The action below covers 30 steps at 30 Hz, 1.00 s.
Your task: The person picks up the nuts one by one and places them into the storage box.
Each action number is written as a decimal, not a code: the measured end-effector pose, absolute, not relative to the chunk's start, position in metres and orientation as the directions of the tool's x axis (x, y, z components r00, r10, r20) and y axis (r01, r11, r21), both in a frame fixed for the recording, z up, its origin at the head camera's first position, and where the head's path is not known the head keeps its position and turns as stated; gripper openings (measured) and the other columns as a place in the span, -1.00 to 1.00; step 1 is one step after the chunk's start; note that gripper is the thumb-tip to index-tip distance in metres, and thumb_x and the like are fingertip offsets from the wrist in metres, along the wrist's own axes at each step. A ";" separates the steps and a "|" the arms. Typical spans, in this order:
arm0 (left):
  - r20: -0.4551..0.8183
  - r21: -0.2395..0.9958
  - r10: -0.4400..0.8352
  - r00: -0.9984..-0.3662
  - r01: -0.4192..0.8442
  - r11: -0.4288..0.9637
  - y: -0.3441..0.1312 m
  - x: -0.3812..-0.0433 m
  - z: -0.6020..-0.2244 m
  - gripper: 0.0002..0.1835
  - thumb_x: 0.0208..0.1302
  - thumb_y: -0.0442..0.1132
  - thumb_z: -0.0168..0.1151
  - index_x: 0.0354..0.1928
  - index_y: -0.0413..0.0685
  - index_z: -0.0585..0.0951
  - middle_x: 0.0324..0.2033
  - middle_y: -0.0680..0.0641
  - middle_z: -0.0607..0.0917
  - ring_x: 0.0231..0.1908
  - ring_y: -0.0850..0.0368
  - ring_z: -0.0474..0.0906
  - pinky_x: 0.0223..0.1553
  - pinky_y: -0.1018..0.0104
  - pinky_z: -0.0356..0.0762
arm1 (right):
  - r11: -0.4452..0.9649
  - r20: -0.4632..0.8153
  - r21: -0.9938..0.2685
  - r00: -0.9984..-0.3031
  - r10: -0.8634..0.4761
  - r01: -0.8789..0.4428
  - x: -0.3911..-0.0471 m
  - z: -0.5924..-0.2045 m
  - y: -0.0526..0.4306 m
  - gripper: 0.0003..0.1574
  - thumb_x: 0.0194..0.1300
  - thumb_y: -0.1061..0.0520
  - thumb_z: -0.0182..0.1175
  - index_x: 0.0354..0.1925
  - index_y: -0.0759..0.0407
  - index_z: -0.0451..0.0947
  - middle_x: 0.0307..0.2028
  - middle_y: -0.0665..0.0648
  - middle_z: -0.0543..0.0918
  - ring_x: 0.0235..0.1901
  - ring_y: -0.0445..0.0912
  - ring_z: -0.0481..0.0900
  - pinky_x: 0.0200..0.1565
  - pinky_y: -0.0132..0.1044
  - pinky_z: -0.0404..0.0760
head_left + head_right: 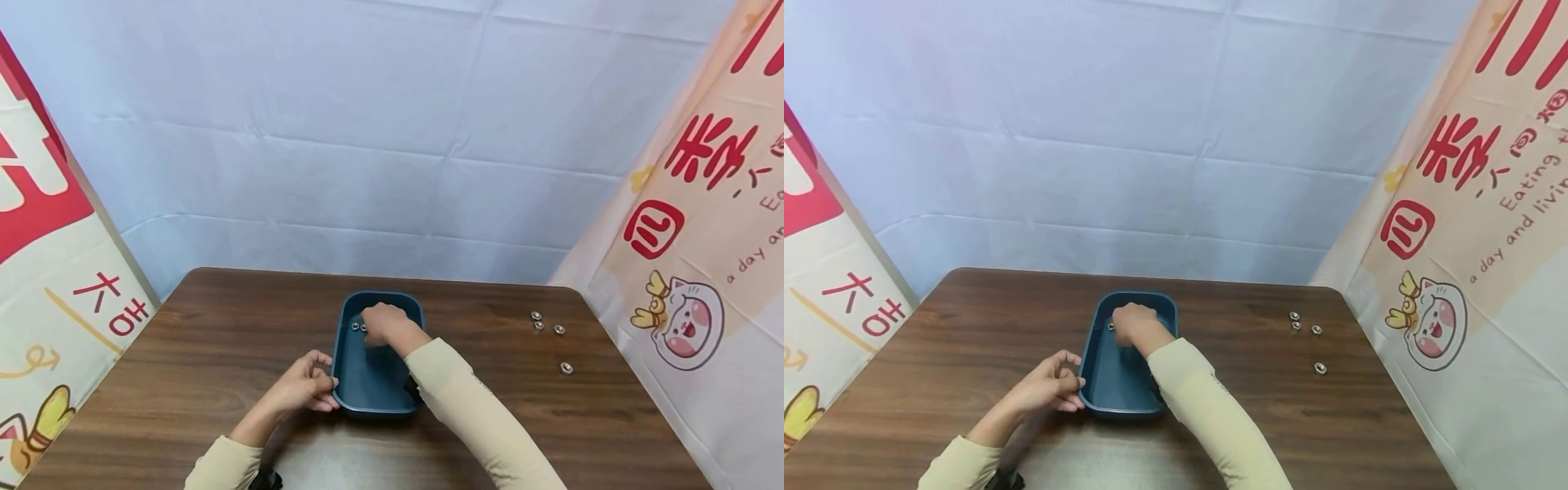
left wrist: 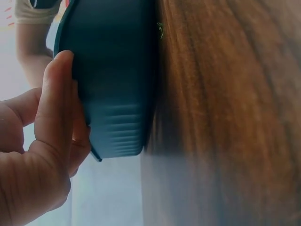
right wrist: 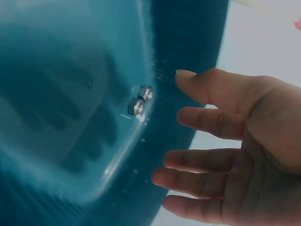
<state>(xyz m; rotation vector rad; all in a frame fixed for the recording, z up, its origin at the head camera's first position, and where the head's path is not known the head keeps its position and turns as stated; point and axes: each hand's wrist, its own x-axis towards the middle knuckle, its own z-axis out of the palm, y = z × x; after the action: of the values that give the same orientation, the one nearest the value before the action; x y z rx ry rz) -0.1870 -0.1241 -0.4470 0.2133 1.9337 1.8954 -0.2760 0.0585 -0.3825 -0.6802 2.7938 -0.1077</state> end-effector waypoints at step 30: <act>-0.196 0.981 0.392 -0.899 -0.172 0.094 -0.115 -0.186 -0.444 -0.74 0.15 -0.51 -0.02 -0.20 -0.32 0.14 -0.60 -0.21 0.55 -0.64 0.03 0.61 -0.64 0.28 0.60 | 0.897 -0.187 -0.202 -0.884 -0.429 -0.393 -0.246 -0.366 0.139 -0.33 0.12 0.04 0.34 0.17 0.23 0.43 0.08 0.27 0.46 0.05 0.09 0.41 -0.04 -0.01 0.51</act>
<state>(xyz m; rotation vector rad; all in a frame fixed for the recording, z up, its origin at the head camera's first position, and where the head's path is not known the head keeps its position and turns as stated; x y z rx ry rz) -0.1859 -0.1153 -0.4437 0.2155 1.9697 1.8576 -0.2458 0.1386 -0.3663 -0.6228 2.8362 -0.2328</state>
